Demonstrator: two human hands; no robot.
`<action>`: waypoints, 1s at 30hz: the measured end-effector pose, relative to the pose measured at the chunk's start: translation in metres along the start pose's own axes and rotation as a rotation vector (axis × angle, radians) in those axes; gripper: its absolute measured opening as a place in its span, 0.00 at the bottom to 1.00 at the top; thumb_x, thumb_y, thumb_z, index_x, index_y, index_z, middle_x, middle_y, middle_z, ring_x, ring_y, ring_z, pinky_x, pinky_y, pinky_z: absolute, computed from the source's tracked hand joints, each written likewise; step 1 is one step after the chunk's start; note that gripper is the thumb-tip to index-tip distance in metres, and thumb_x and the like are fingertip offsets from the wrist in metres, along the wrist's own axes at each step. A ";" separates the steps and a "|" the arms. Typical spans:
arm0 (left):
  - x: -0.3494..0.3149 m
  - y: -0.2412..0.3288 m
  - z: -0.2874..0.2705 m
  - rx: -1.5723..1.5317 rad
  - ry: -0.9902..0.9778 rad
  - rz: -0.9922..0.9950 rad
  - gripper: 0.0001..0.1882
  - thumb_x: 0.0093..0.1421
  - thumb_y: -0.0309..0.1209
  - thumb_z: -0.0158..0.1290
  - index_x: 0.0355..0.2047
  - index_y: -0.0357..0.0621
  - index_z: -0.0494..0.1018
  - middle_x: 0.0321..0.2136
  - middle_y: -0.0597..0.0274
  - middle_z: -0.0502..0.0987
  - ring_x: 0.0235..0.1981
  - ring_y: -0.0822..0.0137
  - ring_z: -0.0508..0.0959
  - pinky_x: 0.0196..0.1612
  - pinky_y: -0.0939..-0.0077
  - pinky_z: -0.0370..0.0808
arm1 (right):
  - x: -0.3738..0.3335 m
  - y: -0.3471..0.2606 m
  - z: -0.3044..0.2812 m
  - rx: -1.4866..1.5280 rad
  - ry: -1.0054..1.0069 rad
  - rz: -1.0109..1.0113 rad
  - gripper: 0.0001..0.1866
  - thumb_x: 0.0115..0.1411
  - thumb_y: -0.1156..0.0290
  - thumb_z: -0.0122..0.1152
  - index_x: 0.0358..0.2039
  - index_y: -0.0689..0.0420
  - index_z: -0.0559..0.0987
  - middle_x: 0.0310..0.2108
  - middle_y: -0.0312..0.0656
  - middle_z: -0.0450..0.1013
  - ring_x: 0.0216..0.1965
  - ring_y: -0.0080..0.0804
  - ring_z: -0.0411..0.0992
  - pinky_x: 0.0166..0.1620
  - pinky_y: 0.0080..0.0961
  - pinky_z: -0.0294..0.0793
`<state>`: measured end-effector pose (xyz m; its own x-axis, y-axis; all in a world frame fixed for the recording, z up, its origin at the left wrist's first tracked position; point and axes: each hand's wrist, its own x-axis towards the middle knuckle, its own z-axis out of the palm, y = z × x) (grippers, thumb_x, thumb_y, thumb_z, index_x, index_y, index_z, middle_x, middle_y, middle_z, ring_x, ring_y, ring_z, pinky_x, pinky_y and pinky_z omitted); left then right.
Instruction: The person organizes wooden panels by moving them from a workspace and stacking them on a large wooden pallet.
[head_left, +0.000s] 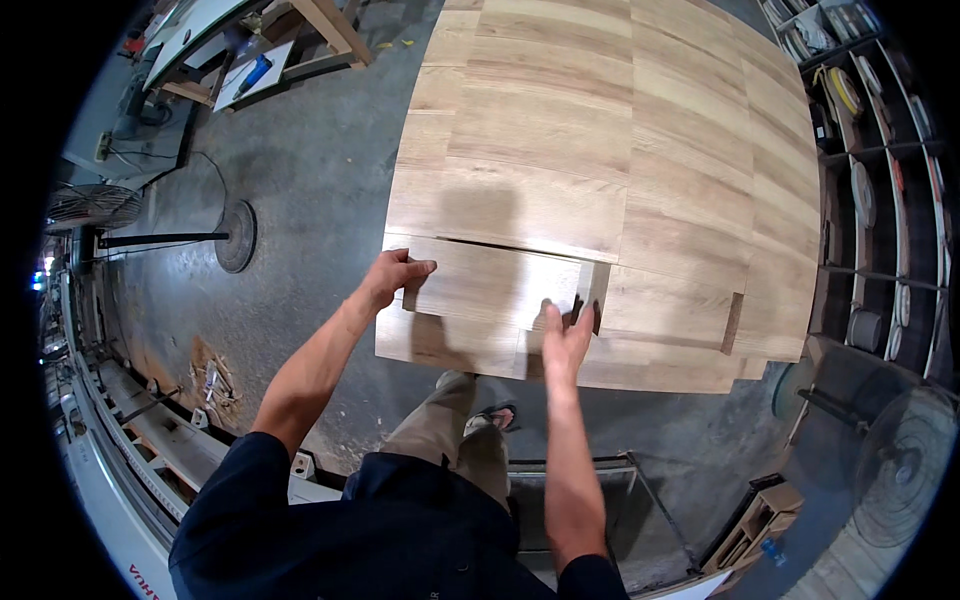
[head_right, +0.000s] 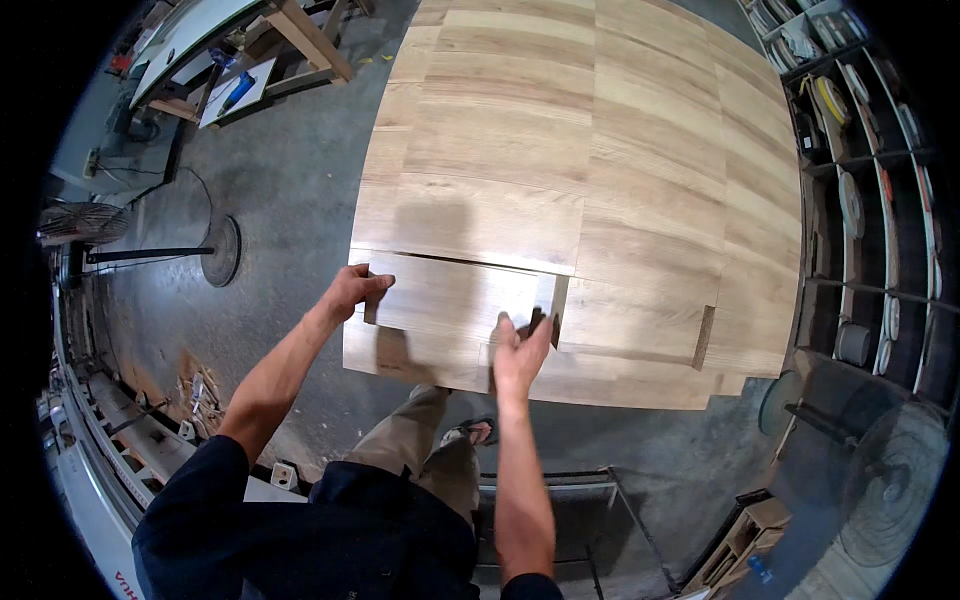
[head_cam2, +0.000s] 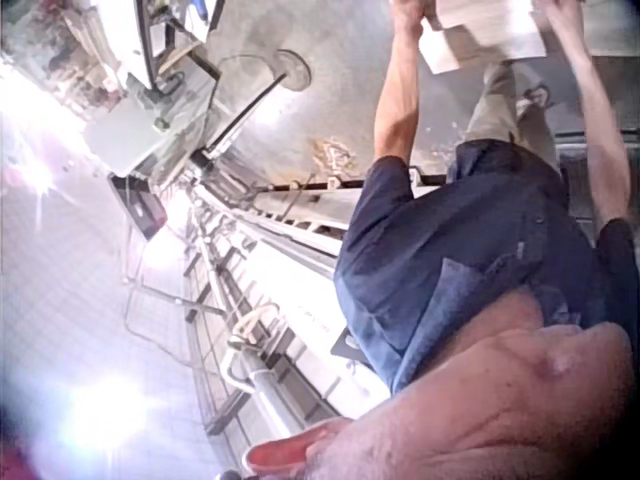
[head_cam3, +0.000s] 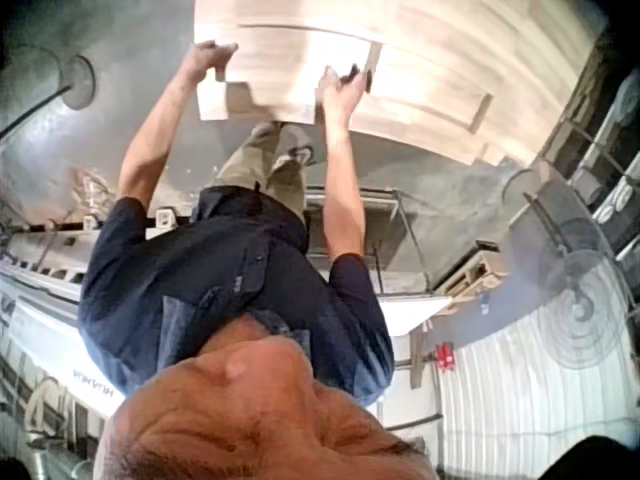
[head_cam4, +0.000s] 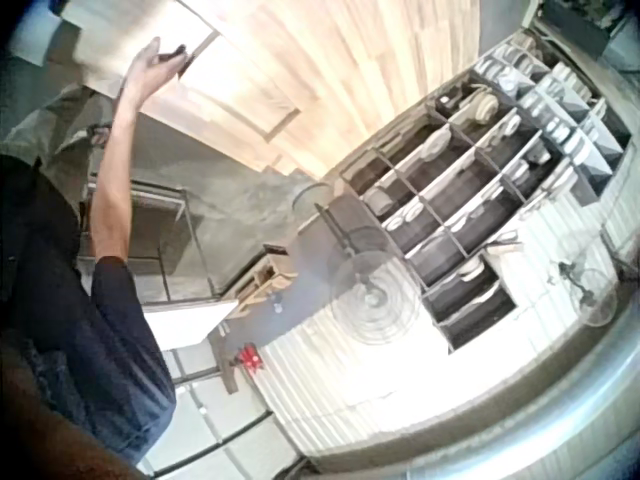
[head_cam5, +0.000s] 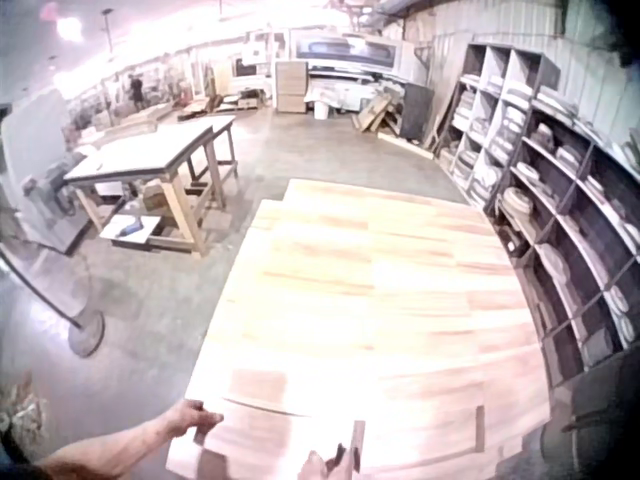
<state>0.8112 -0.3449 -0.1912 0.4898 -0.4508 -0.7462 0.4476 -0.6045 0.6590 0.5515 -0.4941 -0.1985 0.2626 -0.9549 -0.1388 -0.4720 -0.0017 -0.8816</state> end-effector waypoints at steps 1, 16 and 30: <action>-0.004 0.000 0.004 0.028 -0.002 0.022 0.12 0.51 0.31 0.63 0.26 0.37 0.73 0.22 0.65 0.73 0.24 0.73 0.71 0.30 0.76 0.70 | -0.020 0.001 0.002 0.037 0.112 0.096 0.26 0.53 0.64 0.65 0.45 0.70 0.68 0.38 0.51 0.71 0.43 0.43 0.68 0.49 0.33 0.66; 0.002 0.003 0.039 -0.031 -0.053 0.029 0.11 0.51 0.31 0.61 0.27 0.36 0.73 0.24 0.63 0.75 0.25 0.73 0.72 0.32 0.77 0.69 | -0.006 0.015 0.001 0.870 0.272 0.953 0.07 0.64 0.68 0.51 0.33 0.58 0.67 0.31 0.36 0.67 0.31 0.24 0.66 0.37 0.25 0.70; 0.010 -0.001 0.045 0.032 -0.038 0.029 0.11 0.52 0.30 0.59 0.28 0.32 0.72 0.23 0.60 0.75 0.25 0.70 0.72 0.32 0.75 0.70 | 0.005 0.020 0.000 0.844 0.266 0.988 0.08 0.65 0.67 0.48 0.33 0.58 0.67 0.30 0.36 0.66 0.30 0.24 0.65 0.33 0.24 0.68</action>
<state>0.7821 -0.3782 -0.2034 0.4729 -0.4932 -0.7301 0.4088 -0.6112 0.6777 0.5437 -0.4993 -0.2168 -0.1039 -0.4765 -0.8730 0.3221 0.8143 -0.4828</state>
